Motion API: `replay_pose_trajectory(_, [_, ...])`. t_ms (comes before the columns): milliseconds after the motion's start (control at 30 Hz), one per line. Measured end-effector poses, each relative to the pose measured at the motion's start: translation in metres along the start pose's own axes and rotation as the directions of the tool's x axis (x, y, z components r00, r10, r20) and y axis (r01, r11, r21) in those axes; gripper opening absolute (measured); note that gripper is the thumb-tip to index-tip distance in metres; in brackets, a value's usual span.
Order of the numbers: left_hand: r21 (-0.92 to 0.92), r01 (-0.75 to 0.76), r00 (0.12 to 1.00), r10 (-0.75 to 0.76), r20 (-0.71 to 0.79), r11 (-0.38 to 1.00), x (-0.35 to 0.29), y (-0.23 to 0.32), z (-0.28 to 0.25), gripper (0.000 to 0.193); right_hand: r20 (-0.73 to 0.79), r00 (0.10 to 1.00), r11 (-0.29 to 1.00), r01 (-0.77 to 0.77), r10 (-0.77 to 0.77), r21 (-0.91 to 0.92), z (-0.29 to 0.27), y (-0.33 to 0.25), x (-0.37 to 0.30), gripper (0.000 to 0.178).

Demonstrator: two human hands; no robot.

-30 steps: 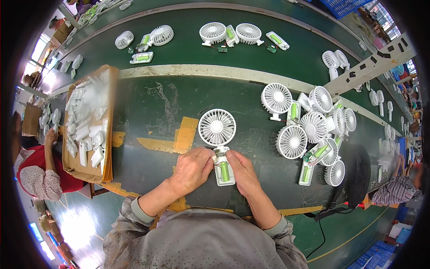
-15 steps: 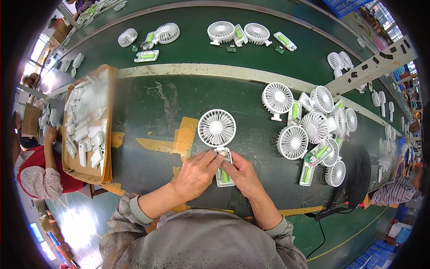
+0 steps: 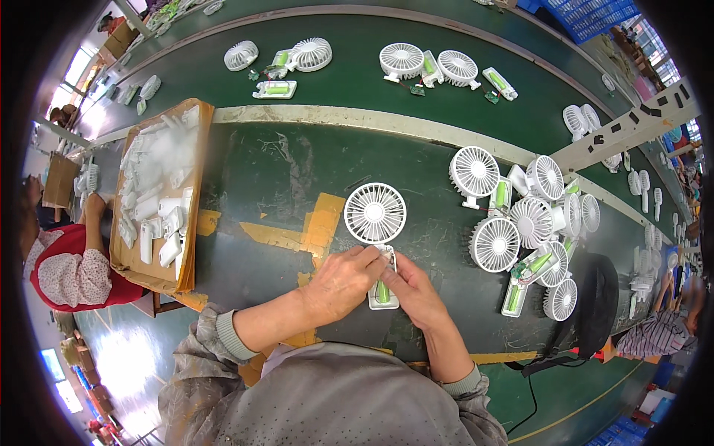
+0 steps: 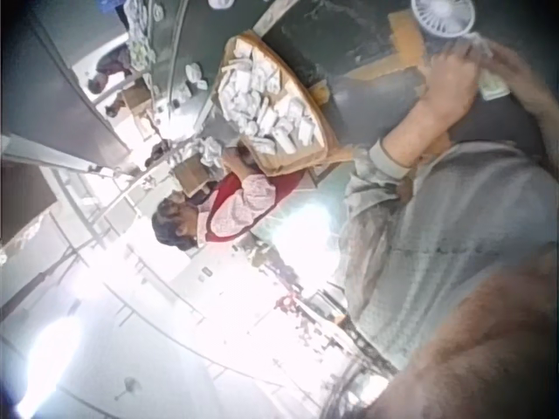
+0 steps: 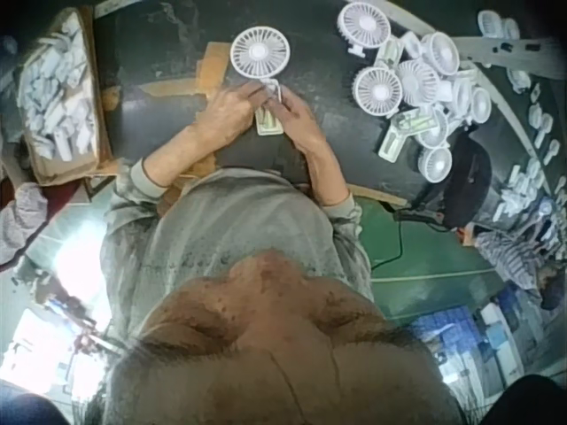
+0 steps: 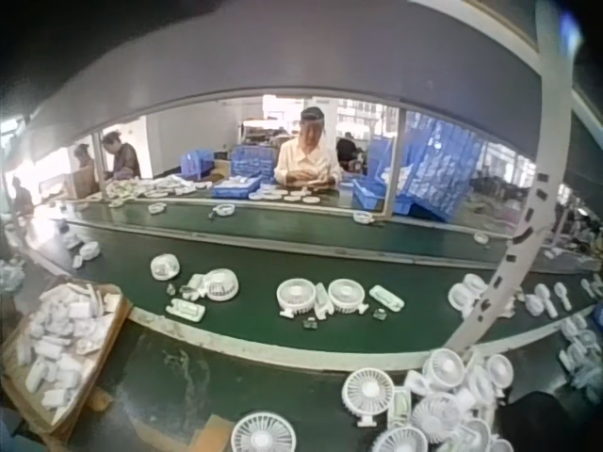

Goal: The person assembles portable fans by fitting the internal wiring and battery into the handle, snapping on the handle cover, testing the fan, and placing the assembled fan onto the conveyor belt.

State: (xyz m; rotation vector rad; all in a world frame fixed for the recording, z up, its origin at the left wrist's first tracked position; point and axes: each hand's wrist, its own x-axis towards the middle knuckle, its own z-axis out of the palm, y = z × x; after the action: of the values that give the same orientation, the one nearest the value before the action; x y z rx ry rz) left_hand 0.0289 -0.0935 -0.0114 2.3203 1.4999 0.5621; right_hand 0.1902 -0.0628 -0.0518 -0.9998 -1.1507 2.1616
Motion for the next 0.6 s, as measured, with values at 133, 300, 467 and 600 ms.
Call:
replay_pose_trajectory(133, [-0.152, 0.105, 0.992, -0.114, -0.052, 0.983, -0.002, -0.004, -0.004, 0.032, -0.048, 0.994, 0.989, -0.092, 0.098, 0.118, 0.0, -0.004, 0.003, 0.029])
replay_pose_trajectory(300, [-0.253, 0.026, 0.967, -0.089, -0.238, 0.967, -0.022, -0.017, 0.003, 0.031, -0.058, 0.993, 0.983, -0.093, 0.103, 0.157, -0.001, 0.002, 0.009, 0.03])
replay_pose_trajectory(467, [-0.101, -0.025, 0.915, -0.018, -0.402, 0.995, -0.034, -0.015, 0.009, 0.015, -0.202, 0.973, 0.984, -0.077, 0.109, 0.161, 0.011, 0.013, 0.011, 0.029])
replay_pose_trajectory(600, [-0.041, 0.044, 0.942, -0.056, -0.331, 0.998, -0.031, -0.002, 0.03, 0.009, -0.312, 0.949, 0.985, 0.02, 0.035, 0.17, 0.009, 0.016, 0.003, 0.027])
